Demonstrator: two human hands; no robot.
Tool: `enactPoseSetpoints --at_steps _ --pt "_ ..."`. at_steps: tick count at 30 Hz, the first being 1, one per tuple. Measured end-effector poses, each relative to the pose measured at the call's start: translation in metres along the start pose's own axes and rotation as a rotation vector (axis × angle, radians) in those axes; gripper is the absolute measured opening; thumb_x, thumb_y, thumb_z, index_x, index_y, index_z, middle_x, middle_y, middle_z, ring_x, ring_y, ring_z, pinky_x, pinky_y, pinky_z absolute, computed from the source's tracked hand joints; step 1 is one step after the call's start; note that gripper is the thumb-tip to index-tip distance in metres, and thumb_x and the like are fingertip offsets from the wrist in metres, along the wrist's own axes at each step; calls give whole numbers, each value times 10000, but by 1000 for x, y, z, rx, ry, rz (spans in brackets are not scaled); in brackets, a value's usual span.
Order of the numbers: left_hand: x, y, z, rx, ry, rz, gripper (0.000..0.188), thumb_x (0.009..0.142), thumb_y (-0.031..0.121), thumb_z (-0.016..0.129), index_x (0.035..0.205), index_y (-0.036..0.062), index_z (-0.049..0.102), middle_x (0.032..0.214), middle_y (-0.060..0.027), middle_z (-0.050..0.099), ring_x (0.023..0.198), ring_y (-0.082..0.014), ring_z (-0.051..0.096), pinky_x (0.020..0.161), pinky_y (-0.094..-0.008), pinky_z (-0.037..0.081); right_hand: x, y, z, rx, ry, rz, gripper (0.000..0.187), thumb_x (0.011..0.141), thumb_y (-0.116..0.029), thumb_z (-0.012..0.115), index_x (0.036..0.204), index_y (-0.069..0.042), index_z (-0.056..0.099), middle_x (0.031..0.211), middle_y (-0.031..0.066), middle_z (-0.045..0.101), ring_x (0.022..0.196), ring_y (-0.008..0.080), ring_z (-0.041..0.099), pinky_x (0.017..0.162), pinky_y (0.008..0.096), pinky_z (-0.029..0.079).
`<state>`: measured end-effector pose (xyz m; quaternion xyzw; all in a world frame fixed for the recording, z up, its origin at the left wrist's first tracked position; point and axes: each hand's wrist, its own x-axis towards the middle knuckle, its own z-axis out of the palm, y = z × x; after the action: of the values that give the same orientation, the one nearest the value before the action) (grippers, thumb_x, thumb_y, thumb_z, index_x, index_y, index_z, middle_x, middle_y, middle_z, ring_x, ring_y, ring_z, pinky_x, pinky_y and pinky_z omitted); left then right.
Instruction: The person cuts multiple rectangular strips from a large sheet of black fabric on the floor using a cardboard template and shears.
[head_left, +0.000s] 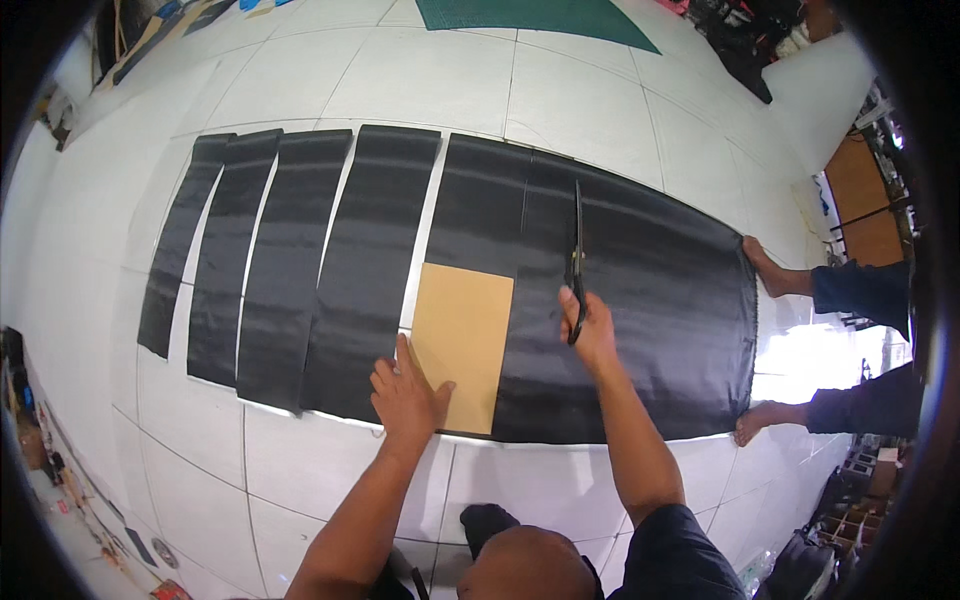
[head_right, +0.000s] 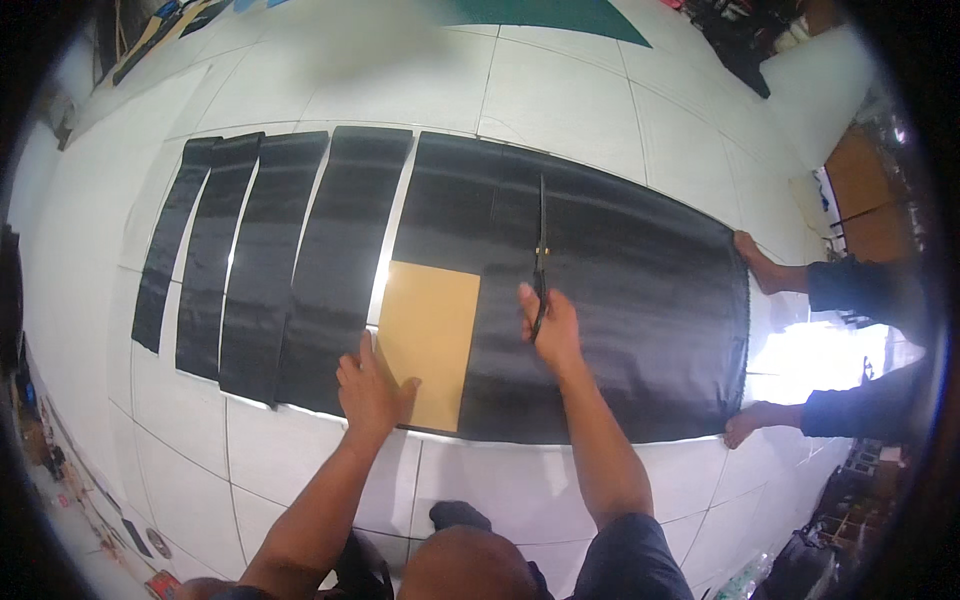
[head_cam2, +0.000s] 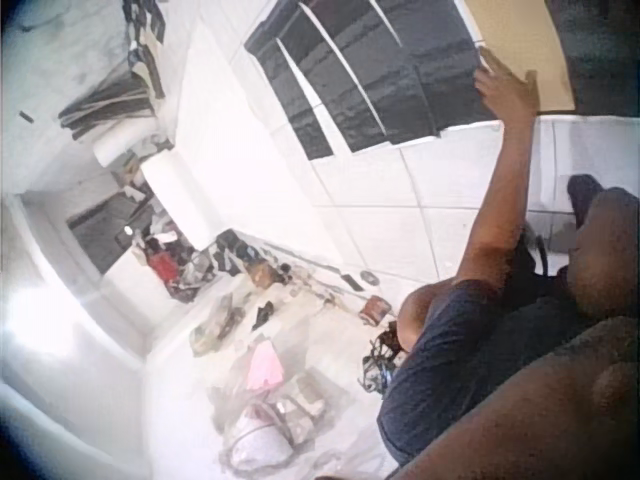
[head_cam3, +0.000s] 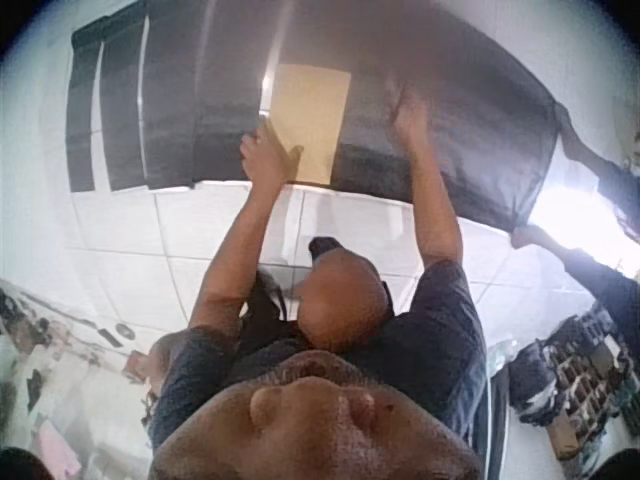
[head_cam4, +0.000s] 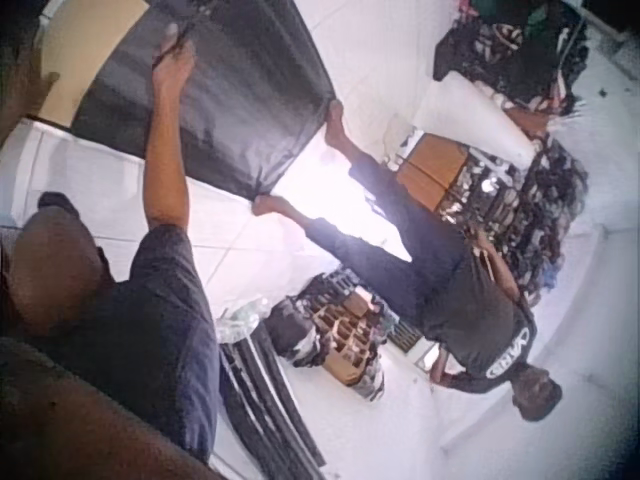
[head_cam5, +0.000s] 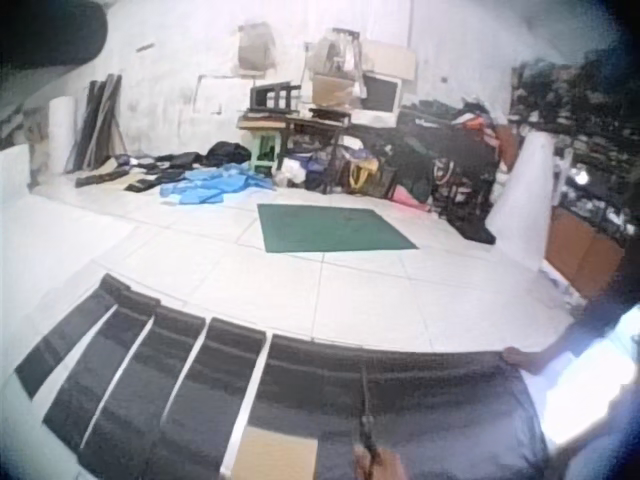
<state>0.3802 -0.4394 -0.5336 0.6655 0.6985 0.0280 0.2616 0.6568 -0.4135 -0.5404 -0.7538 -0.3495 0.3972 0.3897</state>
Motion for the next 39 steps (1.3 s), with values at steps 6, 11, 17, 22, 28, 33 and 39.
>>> enactPoseSetpoints --at_steps 6,11,17,22,28,33,39 --pt "7 -9 9 -74 10 -78 1016 728 297 910 1522 68 318 1239 -213 489 1176 -397 538 934 -510 535 -114 18 -23 66 -8 71 493 972 -513 672 821 -62 541 620 13 542 549 122 537 530 292 432" --pt "22 -39 -4 -207 -23 -165 790 805 226 829 1455 38 421 1308 -231 574 1230 -416 588 962 -500 528 -187 19 -43 37 -41 126 457 970 -462 696 875 -31 580 617 30 552 545 127 540 534 288 438" --pt "59 -76 -22 -522 -31 30 331 921 220 669 1181 18 642 1116 -166 690 1105 -372 659 922 -459 513 -202 42 -64 -16 -22 135 409 953 -394 738 928 -19 577 688 30 591 608 125 588 568 304 473" --pt "36 -22 -77 -926 -335 166 253 993 160 584 1213 37 593 1089 -108 675 977 -220 648 857 -364 505 -202 63 -45 -41 3 17 396 921 -343 783 960 -16 564 847 58 647 759 158 638 700 324 523" --pt "-2 59 5 -1256 -455 229 263 1015 144 564 1246 18 551 1099 -113 676 1002 -184 644 862 -328 505 -187 52 -45 339 107 -80 377 877 -227 818 1019 -20 536 894 59 652 833 152 634 767 298 511" --pt "-4 91 67 -988 -323 190 335 958 192 653 1218 -3 571 1076 -150 690 986 -239 669 884 -375 517 -164 99 -70 205 220 72 353 864 -153 813 1009 -20 520 917 68 644 824 123 607 739 270 498" --pt "80 6 46 -317 332 511 307 860 107 714 1150 37 640 1003 -184 680 951 -359 673 827 -452 531 -155 156 -66 -35 245 92 332 869 -212 777 1017 -18 553 879 124 681 838 250 680 770 374 518"
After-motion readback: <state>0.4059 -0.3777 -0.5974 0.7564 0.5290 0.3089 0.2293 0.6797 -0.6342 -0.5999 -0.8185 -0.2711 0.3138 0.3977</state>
